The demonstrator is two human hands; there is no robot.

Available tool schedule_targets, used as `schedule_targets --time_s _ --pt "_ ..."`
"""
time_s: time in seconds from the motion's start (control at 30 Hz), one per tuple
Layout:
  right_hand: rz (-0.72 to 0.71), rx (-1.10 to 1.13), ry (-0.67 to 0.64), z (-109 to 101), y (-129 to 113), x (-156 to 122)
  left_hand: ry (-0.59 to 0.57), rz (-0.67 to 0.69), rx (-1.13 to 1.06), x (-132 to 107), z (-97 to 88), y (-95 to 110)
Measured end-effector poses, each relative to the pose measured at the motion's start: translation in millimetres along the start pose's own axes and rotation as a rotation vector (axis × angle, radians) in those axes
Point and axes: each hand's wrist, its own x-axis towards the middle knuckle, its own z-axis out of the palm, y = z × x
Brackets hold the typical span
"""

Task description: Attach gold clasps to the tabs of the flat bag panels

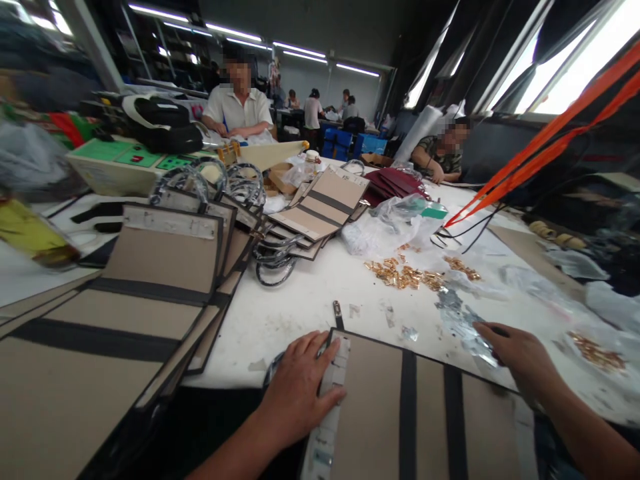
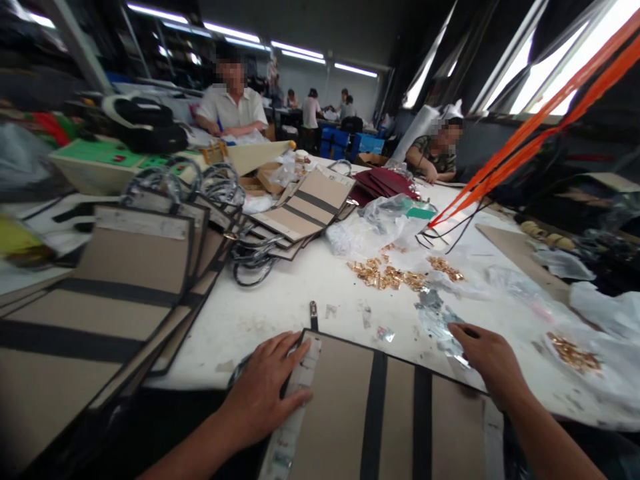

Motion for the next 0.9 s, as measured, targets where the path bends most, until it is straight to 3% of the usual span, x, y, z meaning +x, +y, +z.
schedule_targets --time_s 0.1,0.2,0.33,0.43,0.57,0.73,0.8,0.9 --pt "0.085 0.046 -0.074 11 -23 -13 -0.023 -0.012 -0.018 0 -4.1 5" --pt "0.134 0.132 -0.198 35 -62 -36 -0.026 -0.019 -0.032 -1 -5.0 7" --pt "-0.018 0.187 -0.466 79 -120 -71 0.007 -0.015 -0.050 -3 -2.8 7" --pt "-0.220 0.140 -0.561 106 -146 -87 0.039 -0.007 -0.062 -4 -0.5 6" --pt "-0.353 -0.072 -0.518 120 -143 -89 0.068 0.003 -0.077 -6 2.0 4" --pt "-0.415 -0.409 -0.459 113 -122 -84 0.073 0.016 -0.082 -7 1.9 4" --pt "-0.387 -0.360 -0.541 110 -124 -84 0.076 0.013 -0.086 -7 1.6 4" --pt "-0.244 -0.102 -0.711 108 -139 -87 0.082 0.014 -0.092 -7 2.1 4"
